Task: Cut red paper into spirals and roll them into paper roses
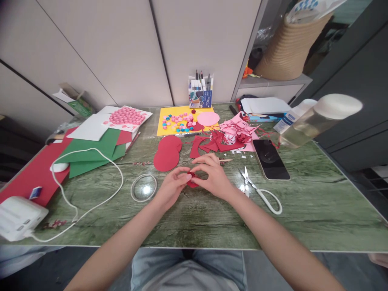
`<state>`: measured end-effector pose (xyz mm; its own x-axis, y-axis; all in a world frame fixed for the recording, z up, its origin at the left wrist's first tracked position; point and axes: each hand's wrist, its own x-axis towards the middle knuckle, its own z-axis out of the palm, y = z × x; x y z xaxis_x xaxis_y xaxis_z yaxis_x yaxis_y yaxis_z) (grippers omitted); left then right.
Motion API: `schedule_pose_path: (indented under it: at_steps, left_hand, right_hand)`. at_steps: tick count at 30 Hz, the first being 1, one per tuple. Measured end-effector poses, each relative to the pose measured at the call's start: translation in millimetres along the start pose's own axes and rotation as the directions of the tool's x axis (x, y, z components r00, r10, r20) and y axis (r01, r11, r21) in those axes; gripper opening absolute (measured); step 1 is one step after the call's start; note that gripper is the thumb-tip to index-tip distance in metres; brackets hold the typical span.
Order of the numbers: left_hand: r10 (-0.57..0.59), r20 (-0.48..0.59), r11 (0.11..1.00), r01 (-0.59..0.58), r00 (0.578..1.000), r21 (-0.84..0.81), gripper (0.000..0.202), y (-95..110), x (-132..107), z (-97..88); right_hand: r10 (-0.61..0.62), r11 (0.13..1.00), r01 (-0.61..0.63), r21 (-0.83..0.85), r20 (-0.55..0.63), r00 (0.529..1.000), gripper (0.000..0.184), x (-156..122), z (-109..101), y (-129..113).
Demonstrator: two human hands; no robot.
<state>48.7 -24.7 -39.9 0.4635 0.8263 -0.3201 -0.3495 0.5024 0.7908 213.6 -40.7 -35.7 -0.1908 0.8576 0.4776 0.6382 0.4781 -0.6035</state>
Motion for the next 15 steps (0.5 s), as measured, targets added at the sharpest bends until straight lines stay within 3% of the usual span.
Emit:
schedule_pose_path:
  at_steps: [5, 10, 15]
  left_hand:
    - [0.021, 0.001, 0.996, -0.021, 1.000, 0.089, 0.035, 3, 3, -6.4]
    - [0.004, 0.081, 0.975, -0.022, 0.997, 0.222, 0.038, 10, 3, -9.2]
    - [-0.044, 0.166, 0.928, -0.021, 0.985, 0.373, 0.039, 17, 1, -13.2]
  right_hand:
    - [0.009, 0.997, -0.017, 0.074, 0.102, 0.995, 0.015, 2, -4, 3]
    - [0.045, 0.990, -0.067, 0.123, 0.175, 0.983, 0.012, 4, -8, 2]
    - [0.025, 0.987, -0.069, 0.148, 0.282, 0.959, 0.024, 4, -8, 1]
